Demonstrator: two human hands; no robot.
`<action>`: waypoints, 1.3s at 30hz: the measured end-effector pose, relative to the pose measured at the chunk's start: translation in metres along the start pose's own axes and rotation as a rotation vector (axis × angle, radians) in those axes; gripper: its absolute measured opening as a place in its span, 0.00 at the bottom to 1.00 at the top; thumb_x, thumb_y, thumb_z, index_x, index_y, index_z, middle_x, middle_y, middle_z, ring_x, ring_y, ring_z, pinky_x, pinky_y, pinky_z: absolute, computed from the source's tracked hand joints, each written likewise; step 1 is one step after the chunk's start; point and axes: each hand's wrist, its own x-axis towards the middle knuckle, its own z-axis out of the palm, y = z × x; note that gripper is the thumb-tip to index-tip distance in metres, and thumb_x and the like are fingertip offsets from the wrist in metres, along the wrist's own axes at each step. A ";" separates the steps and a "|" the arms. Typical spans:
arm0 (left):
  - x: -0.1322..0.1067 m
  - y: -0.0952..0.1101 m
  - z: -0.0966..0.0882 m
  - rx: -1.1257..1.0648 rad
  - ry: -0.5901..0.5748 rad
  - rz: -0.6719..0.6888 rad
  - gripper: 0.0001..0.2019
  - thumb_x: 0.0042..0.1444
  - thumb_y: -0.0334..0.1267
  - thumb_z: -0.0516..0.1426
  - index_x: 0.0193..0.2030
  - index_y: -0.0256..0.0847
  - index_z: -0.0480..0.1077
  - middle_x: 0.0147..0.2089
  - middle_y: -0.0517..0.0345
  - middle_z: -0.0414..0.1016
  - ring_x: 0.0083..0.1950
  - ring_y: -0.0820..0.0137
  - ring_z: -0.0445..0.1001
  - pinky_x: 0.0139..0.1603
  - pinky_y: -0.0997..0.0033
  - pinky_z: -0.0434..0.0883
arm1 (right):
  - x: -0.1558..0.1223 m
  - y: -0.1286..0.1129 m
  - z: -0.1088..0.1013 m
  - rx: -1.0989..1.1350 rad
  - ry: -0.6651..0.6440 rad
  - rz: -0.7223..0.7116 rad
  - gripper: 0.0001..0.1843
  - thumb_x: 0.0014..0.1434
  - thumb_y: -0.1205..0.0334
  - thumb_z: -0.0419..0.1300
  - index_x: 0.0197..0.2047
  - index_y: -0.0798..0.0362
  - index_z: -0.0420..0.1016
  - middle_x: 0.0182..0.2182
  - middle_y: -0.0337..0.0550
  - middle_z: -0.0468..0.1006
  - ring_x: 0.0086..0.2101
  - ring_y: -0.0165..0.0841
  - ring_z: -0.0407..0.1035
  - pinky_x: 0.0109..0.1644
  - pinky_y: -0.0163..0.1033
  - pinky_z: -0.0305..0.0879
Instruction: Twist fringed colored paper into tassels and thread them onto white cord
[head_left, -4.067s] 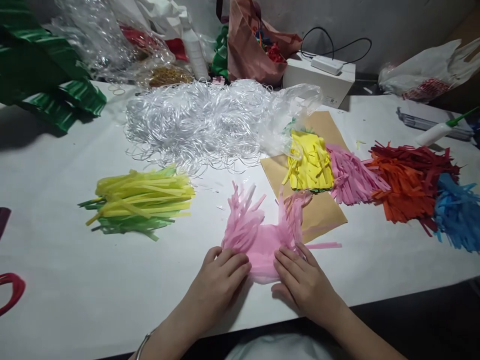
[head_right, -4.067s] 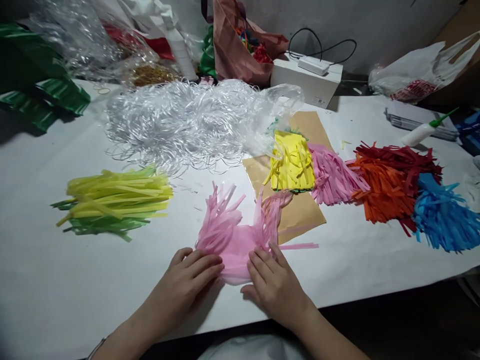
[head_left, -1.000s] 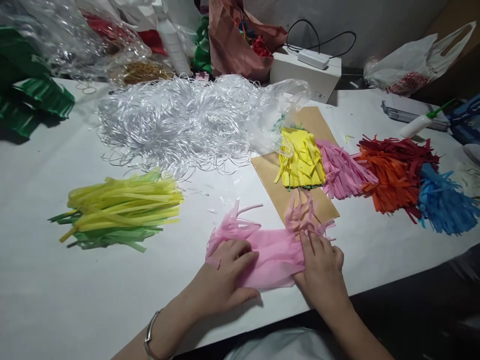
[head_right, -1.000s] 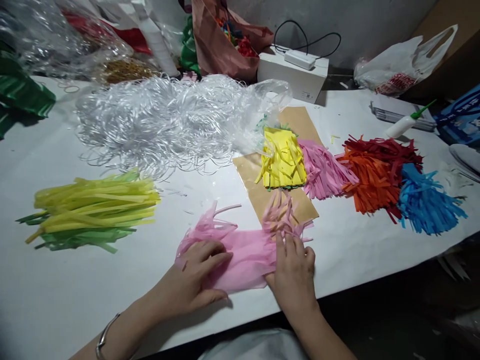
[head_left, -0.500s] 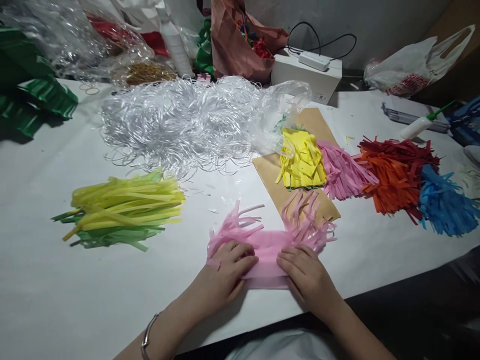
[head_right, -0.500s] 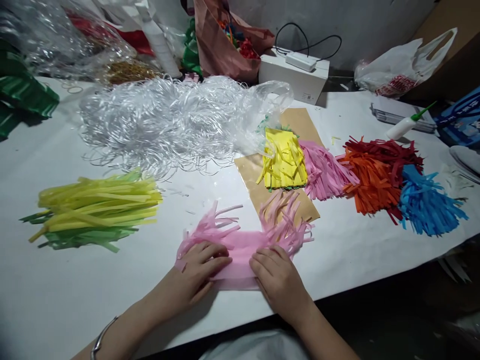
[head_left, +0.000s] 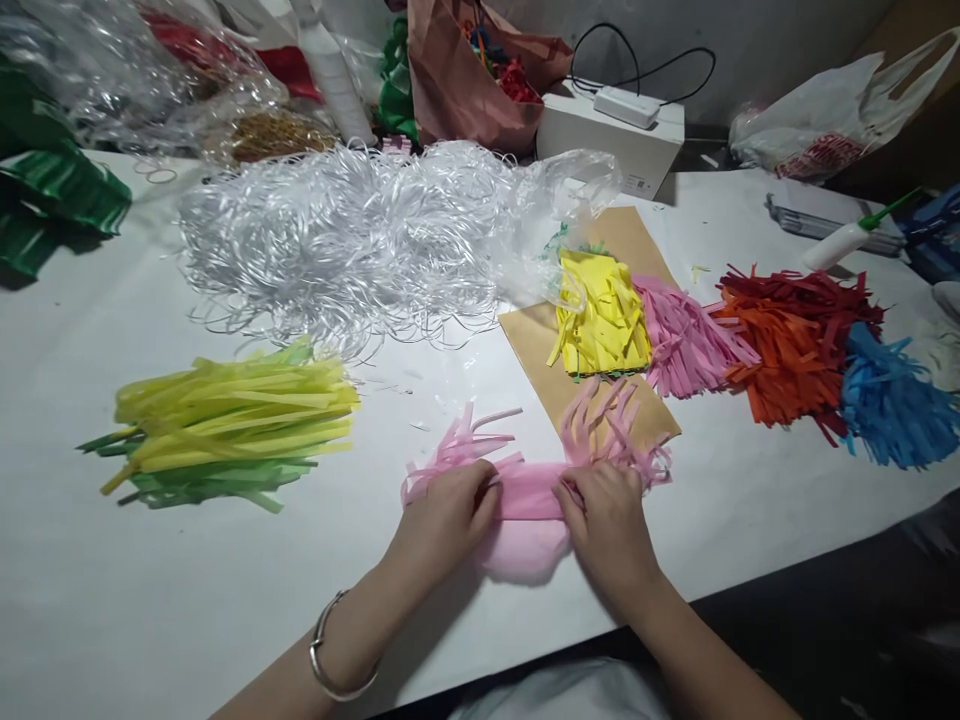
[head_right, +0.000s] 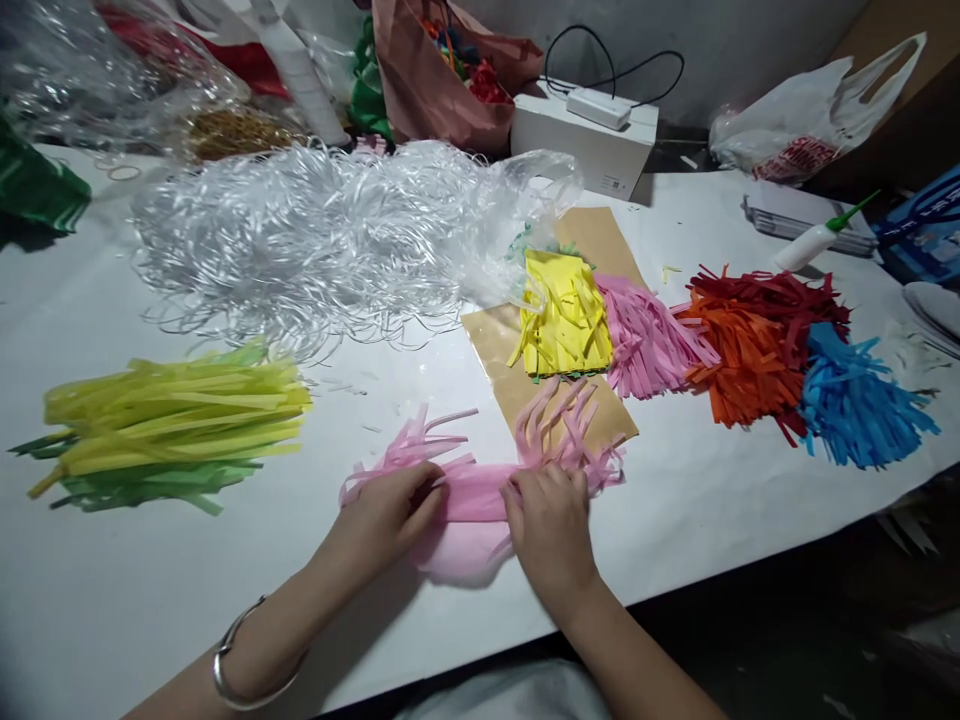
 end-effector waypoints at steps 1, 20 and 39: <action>0.001 0.002 0.000 0.011 -0.005 -0.026 0.11 0.63 0.38 0.47 0.33 0.43 0.67 0.34 0.55 0.79 0.36 0.63 0.76 0.33 0.67 0.65 | 0.002 0.002 0.001 -0.016 -0.009 0.001 0.14 0.71 0.61 0.53 0.33 0.52 0.73 0.26 0.40 0.76 0.32 0.37 0.68 0.42 0.42 0.54; 0.011 0.006 0.000 0.100 0.009 -0.044 0.08 0.60 0.35 0.49 0.31 0.43 0.65 0.30 0.57 0.77 0.32 0.66 0.75 0.30 0.70 0.59 | 0.001 -0.009 -0.013 -0.080 -0.218 -0.340 0.08 0.67 0.71 0.54 0.40 0.56 0.75 0.32 0.44 0.74 0.33 0.36 0.66 0.36 0.41 0.59; -0.021 -0.027 -0.010 0.159 0.034 0.083 0.14 0.62 0.40 0.54 0.54 0.47 0.67 0.56 0.51 0.73 0.52 0.57 0.75 0.42 0.61 0.72 | -0.020 -0.011 -0.019 -0.100 -0.234 -0.487 0.17 0.65 0.75 0.51 0.55 0.58 0.72 0.51 0.53 0.77 0.55 0.44 0.63 0.67 0.56 0.42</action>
